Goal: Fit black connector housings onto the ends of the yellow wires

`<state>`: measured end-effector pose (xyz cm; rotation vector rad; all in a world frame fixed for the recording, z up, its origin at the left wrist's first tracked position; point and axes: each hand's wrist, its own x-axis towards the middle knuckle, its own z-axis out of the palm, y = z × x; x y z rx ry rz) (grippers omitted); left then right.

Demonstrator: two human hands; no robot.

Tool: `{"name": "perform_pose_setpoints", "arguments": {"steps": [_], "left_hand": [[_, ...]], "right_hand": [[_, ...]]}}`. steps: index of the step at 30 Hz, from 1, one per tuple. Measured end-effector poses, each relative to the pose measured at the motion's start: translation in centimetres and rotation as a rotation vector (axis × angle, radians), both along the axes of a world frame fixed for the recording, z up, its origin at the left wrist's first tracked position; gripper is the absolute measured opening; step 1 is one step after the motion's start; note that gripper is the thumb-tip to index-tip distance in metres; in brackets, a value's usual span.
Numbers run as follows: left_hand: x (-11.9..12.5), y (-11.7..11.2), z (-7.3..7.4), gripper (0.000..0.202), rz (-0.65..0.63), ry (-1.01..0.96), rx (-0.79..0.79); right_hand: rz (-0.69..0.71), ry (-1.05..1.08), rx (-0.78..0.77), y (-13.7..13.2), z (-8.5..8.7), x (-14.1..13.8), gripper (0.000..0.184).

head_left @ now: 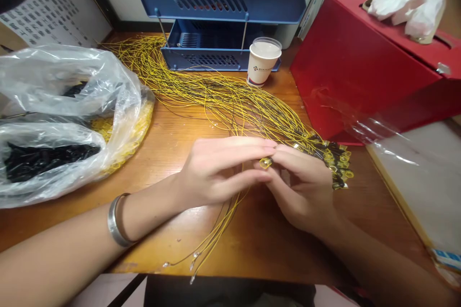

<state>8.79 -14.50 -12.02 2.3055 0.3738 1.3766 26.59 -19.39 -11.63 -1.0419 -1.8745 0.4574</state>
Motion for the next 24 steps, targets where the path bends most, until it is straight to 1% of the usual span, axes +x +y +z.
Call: {"name": "perform_pose_setpoints", "arguments": {"steps": [2, 5, 9, 13, 17, 21, 24], "left_hand": [[-0.06, -0.20, 0.07, 0.028, 0.026, 0.002, 0.016], [-0.09, -0.42, 0.12, 0.026, 0.065, 0.004, 0.024], [-0.06, -0.43, 0.22, 0.022, 0.086, -0.006, 0.051], [0.00, -0.42, 0.43, 0.015, 0.091, 0.000, 0.045], [0.05, -0.49, 0.48, 0.015, 0.099, -0.005, 0.036], [0.04, -0.51, 0.41, 0.017, 0.101, -0.012, 0.026], [0.03, -0.49, 0.45, 0.018, 0.096, -0.009, 0.039]], "right_hand": [[-0.005, 0.016, -0.030, -0.03, -0.09, 0.12, 0.027], [-0.011, 0.030, -0.053, -0.02, -0.10, 0.15, 0.033], [0.009, 0.010, -0.047, 0.02, 0.06, 0.09, 0.034], [0.024, 0.007, -0.034, 0.07, 0.18, 0.01, 0.035], [0.033, -0.001, -0.003, 0.20, 0.29, -0.08, 0.033], [0.046, 0.015, -0.016, 0.22, 0.26, -0.06, 0.037], [0.061, 0.022, -0.032, 0.16, 0.11, -0.04, 0.035]]}}
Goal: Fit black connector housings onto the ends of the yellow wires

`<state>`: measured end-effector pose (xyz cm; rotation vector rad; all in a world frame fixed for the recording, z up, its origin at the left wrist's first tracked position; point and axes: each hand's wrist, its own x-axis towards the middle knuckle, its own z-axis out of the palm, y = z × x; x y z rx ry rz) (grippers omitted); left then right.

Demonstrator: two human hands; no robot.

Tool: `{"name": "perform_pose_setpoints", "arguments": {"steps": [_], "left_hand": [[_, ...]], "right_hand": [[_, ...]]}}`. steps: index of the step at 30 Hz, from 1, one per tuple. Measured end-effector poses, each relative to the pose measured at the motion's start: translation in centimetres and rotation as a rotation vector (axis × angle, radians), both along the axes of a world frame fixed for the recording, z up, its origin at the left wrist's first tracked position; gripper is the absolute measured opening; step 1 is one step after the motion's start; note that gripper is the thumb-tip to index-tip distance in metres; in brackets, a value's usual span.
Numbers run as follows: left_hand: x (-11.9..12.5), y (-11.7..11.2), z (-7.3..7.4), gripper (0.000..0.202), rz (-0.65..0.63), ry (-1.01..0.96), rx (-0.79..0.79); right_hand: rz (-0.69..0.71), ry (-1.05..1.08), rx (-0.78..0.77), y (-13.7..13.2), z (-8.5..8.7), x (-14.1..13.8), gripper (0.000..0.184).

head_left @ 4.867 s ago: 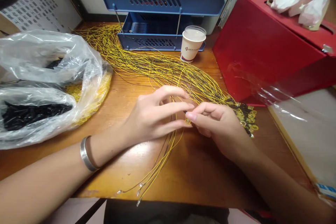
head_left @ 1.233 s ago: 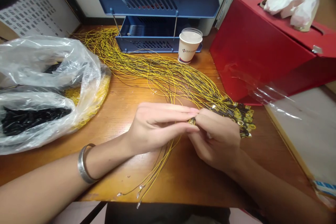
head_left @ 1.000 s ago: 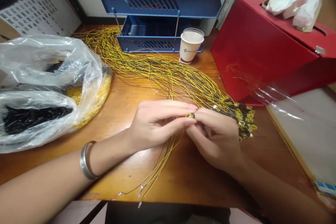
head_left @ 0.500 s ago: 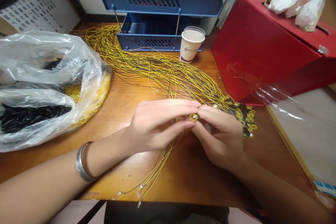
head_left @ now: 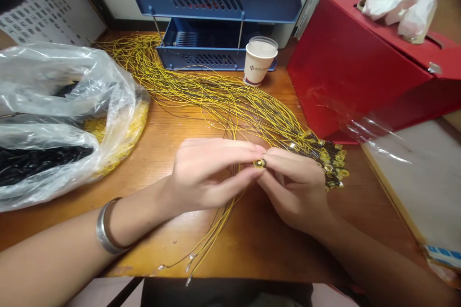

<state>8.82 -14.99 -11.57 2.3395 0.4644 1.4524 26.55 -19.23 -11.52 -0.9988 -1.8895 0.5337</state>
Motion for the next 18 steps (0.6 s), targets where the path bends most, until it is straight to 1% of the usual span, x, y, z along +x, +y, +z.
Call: {"name": "perform_pose_setpoints", "arguments": {"steps": [3, 8, 14, 18], "left_hand": [[0.02, -0.01, 0.10, 0.018, 0.002, 0.009, 0.017], [-0.04, -0.14, 0.12, 0.019, 0.024, 0.013, 0.003], [-0.08, -0.32, 0.09, 0.019, 0.050, 0.015, -0.002], [-0.01, -0.35, 0.14, 0.019, 0.040, 0.003, -0.004]], "right_hand": [[0.008, -0.012, 0.006, -0.04, -0.14, -0.03, 0.034], [0.005, -0.016, 0.019, -0.02, -0.24, -0.09, 0.035], [0.013, -0.028, -0.006, -0.09, -0.36, 0.01, 0.027], [0.010, -0.035, -0.005, -0.09, -0.35, 0.01, 0.026]]}}
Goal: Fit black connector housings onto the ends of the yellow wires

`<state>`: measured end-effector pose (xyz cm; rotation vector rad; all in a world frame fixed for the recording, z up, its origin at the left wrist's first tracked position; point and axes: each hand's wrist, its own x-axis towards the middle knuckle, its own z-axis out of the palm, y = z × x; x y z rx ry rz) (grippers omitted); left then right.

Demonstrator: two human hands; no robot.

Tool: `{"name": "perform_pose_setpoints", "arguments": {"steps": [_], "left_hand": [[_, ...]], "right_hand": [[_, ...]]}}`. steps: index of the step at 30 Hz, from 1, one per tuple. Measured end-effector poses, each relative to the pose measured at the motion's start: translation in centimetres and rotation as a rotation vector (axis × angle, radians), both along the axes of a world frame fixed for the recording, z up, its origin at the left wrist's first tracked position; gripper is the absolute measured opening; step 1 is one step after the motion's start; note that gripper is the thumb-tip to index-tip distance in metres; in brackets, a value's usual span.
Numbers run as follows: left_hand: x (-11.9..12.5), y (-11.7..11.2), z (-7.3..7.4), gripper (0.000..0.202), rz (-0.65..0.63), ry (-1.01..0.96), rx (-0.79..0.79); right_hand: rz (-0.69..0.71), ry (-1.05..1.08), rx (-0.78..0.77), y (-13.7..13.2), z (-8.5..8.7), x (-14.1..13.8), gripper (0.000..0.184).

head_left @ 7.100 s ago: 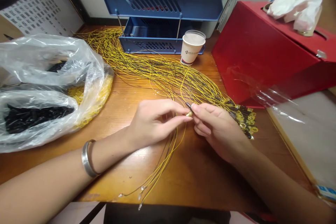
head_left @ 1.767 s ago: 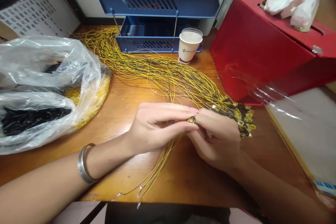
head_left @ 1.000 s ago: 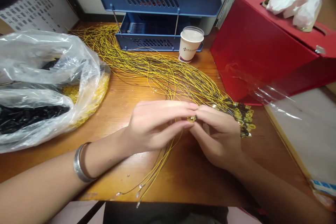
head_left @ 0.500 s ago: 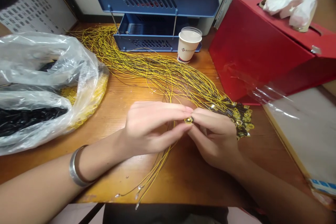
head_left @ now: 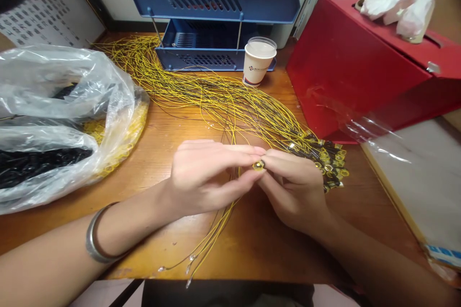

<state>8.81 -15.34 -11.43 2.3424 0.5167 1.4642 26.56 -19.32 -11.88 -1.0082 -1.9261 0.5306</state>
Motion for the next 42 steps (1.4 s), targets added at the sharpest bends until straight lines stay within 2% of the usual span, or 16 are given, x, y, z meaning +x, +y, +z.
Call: {"name": "perform_pose_setpoints", "arguments": {"steps": [14, 29, 37, 42], "left_hand": [[-0.08, -0.01, 0.35, 0.018, 0.010, 0.015, 0.040], [-0.09, -0.10, 0.47, 0.017, 0.030, 0.059, 0.045], [-0.09, 0.00, 0.20, 0.016, 0.025, 0.029, 0.049], [0.05, 0.16, -0.20, 0.017, -0.012, 0.010, 0.010]], "right_hand": [[0.014, -0.002, 0.052, -0.05, 0.12, 0.05, 0.031], [0.015, 0.003, 0.034, -0.02, -0.06, 0.18, 0.033], [0.013, -0.010, -0.012, -0.03, -0.21, 0.27, 0.031], [0.033, -0.003, -0.107, 0.13, -0.11, 0.28, 0.029]]}}
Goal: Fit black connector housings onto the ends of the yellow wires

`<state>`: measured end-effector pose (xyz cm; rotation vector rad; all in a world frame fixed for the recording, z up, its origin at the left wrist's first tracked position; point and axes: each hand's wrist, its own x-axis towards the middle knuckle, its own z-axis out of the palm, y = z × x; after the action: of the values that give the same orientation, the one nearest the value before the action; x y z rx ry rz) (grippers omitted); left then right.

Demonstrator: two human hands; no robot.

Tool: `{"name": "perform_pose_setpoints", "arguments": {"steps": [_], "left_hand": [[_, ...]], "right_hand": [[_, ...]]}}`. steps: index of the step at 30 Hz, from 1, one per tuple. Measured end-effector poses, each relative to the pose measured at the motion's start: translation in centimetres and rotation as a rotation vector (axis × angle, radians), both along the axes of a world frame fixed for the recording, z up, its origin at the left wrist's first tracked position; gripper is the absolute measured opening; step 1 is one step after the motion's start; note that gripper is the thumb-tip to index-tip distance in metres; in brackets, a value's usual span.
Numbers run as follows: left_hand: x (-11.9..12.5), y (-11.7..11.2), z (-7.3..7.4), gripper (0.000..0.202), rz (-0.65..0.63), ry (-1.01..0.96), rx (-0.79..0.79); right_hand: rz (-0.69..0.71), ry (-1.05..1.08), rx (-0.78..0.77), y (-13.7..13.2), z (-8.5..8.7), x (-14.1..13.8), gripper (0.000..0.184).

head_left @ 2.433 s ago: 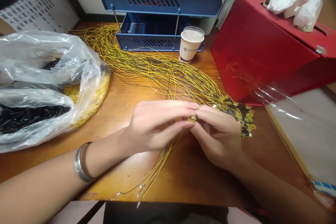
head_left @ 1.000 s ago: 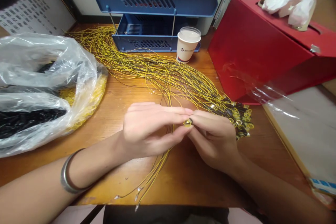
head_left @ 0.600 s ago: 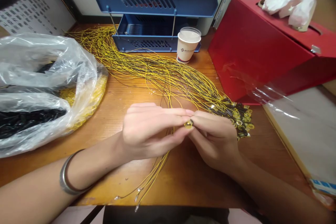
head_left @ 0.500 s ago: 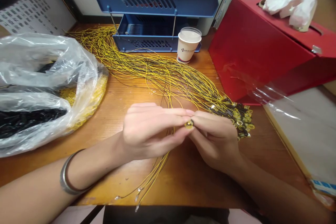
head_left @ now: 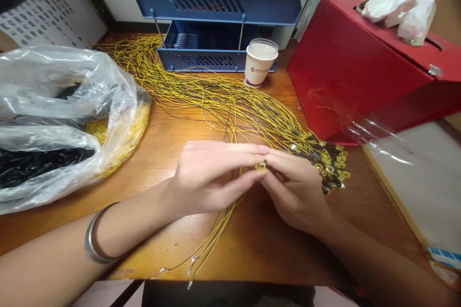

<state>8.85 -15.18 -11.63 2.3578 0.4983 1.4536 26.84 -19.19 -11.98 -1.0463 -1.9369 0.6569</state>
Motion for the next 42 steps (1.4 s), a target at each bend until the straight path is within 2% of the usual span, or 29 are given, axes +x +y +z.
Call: {"name": "perform_pose_setpoints", "arguments": {"steps": [5, 14, 19, 23, 27, 30, 34, 38, 42], "left_hand": [[0.2, 0.3, -0.2, 0.026, -0.049, -0.032, -0.152], [0.4, 0.2, -0.6, 0.024, -0.031, -0.029, -0.184], [0.3, 0.3, -0.6, 0.025, -0.036, -0.026, -0.193], [0.3, 0.3, -0.5, 0.021, -0.062, -0.044, -0.259], [0.3, 0.2, -0.3, 0.019, -0.092, -0.061, -0.320], [0.1, 0.1, 0.0, 0.023, -0.123, -0.047, -0.260], [0.0, 0.0, 0.3, 0.022, -0.154, -0.027, -0.170], [0.1, 0.1, 0.2, 0.021, -0.161, -0.037, -0.142], [0.2, 0.3, 0.2, 0.022, -0.149, -0.023, -0.127]], "right_hand": [[0.029, 0.041, -0.153, 0.1, 0.1, 0.1, 0.020], [0.008, 0.178, -0.325, 0.2, 0.1, -0.5, 0.030], [0.040, 0.231, -0.350, 0.1, 0.3, -0.7, 0.027], [0.045, 0.189, -0.268, 0.1, 0.3, -0.6, 0.030], [0.033, 0.057, -0.020, 0.1, 0.0, -0.3, 0.030], [0.035, 0.004, 0.115, 0.1, -0.4, 0.0, 0.029], [0.036, 0.017, 0.180, 0.0, -0.7, 0.0, 0.028], [0.032, 0.004, 0.232, 0.2, -0.6, 0.0, 0.034], [0.023, -0.042, 0.239, 0.1, -0.3, 0.2, 0.031]]}}
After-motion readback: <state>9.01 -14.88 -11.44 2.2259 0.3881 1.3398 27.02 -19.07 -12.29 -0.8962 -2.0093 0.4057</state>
